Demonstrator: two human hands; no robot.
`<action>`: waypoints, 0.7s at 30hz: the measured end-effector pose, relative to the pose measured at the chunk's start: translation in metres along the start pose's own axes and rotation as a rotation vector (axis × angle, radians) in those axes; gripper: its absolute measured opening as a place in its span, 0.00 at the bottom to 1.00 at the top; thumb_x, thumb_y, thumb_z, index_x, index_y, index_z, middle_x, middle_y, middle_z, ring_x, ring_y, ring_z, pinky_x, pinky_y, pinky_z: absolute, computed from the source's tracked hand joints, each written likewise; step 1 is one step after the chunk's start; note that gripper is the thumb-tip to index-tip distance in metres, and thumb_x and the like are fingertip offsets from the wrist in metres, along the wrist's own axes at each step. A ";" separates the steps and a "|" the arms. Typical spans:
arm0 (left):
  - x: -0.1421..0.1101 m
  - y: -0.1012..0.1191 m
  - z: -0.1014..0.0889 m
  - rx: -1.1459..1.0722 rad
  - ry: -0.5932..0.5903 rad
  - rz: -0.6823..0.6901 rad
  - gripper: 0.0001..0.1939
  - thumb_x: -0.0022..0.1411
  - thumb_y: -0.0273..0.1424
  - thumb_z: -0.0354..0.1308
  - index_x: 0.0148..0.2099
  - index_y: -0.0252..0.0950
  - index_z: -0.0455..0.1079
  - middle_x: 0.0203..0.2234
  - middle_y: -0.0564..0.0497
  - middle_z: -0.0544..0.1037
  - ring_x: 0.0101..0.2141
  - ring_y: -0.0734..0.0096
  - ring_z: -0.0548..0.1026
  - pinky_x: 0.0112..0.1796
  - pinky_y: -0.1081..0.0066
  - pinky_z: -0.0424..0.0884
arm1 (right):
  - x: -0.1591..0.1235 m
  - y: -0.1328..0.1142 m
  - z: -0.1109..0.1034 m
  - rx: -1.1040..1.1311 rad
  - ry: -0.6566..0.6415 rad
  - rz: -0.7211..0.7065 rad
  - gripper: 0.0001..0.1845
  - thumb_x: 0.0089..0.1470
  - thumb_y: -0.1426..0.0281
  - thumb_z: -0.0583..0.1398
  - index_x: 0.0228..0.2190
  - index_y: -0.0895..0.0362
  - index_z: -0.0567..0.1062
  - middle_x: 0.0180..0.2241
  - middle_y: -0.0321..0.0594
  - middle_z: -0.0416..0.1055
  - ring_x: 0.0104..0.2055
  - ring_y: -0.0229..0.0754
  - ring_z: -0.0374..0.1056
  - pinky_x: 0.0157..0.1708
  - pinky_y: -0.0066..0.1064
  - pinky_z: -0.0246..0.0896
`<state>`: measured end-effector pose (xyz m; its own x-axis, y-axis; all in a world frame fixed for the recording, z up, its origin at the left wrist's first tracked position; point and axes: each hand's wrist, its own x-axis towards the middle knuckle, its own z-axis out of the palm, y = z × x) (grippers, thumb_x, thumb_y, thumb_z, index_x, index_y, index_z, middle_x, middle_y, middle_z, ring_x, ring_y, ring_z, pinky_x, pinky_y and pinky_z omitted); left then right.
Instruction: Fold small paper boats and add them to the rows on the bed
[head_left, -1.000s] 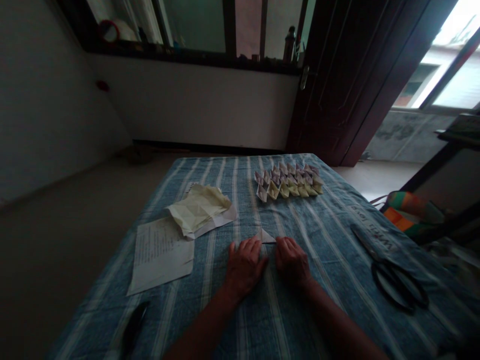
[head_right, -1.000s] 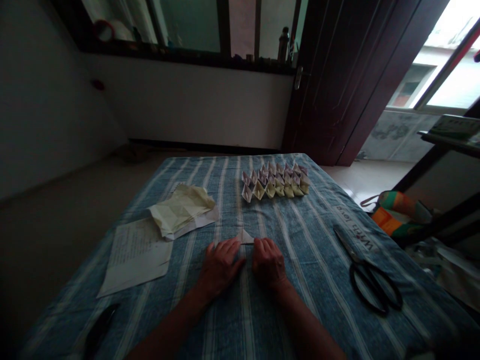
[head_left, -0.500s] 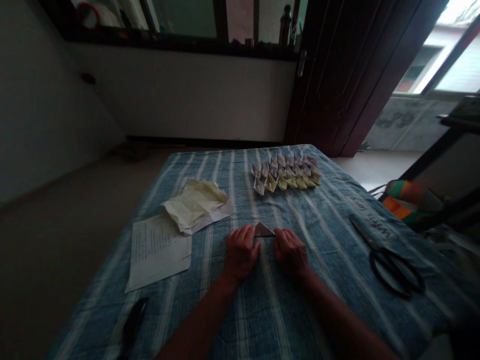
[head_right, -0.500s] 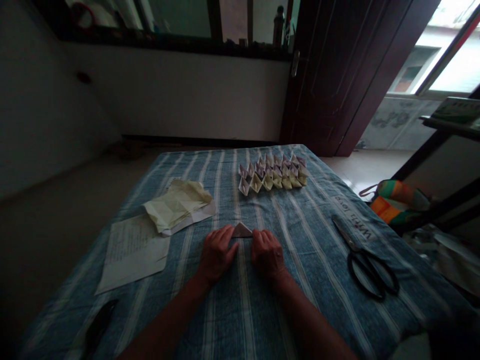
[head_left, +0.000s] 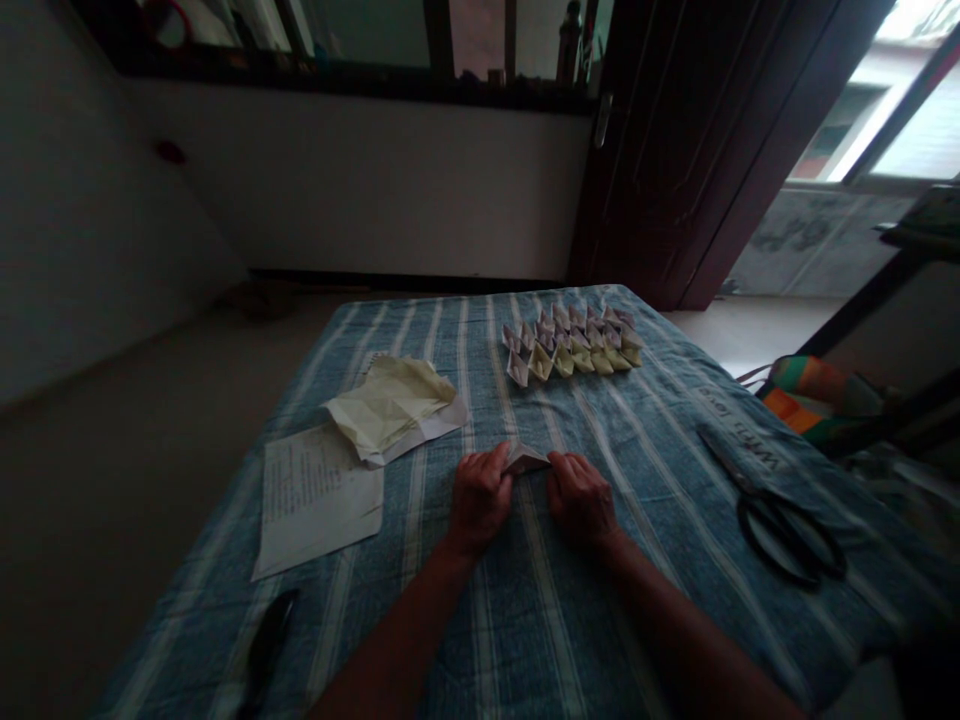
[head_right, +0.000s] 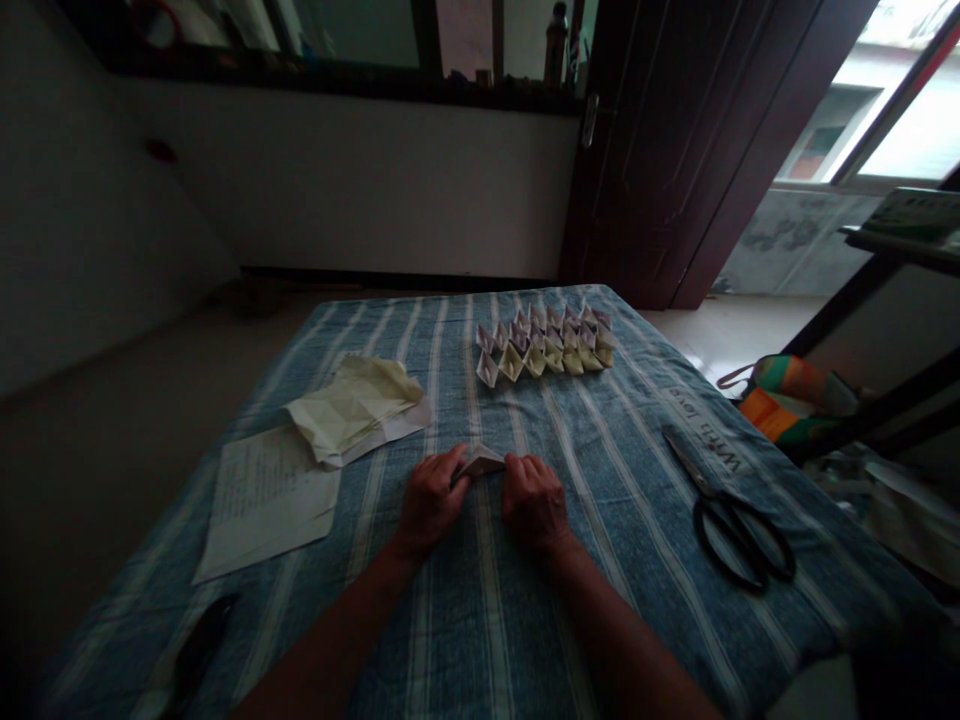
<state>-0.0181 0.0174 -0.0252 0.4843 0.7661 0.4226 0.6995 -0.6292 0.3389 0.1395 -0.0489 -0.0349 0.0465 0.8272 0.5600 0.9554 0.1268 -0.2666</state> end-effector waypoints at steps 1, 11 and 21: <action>0.000 -0.001 0.000 -0.030 0.006 -0.010 0.20 0.56 0.21 0.53 0.51 0.35 0.69 0.34 0.46 0.79 0.37 0.62 0.75 0.42 0.63 0.70 | 0.000 0.000 0.000 -0.002 -0.004 0.005 0.11 0.57 0.79 0.50 0.31 0.55 0.69 0.28 0.40 0.69 0.34 0.43 0.64 0.34 0.31 0.55; 0.000 0.004 -0.008 -0.486 0.092 -0.284 0.15 0.52 0.25 0.59 0.43 0.39 0.75 0.31 0.51 0.80 0.34 0.64 0.77 0.41 0.66 0.72 | 0.001 0.001 0.003 -0.022 -0.015 0.013 0.09 0.58 0.77 0.51 0.34 0.56 0.70 0.29 0.40 0.70 0.34 0.43 0.65 0.35 0.31 0.54; -0.002 0.022 -0.046 -1.257 0.058 -0.827 0.18 0.37 0.24 0.68 0.36 0.31 0.76 0.26 0.50 0.79 0.27 0.72 0.76 0.30 0.74 0.71 | 0.000 0.002 0.004 -0.066 -0.064 -0.028 0.08 0.56 0.78 0.53 0.34 0.56 0.70 0.29 0.41 0.71 0.34 0.44 0.64 0.34 0.32 0.53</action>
<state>-0.0276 -0.0040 0.0206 0.1481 0.9638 -0.2215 -0.1510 0.2434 0.9581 0.1407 -0.0464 -0.0387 0.0029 0.8571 0.5151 0.9734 0.1156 -0.1978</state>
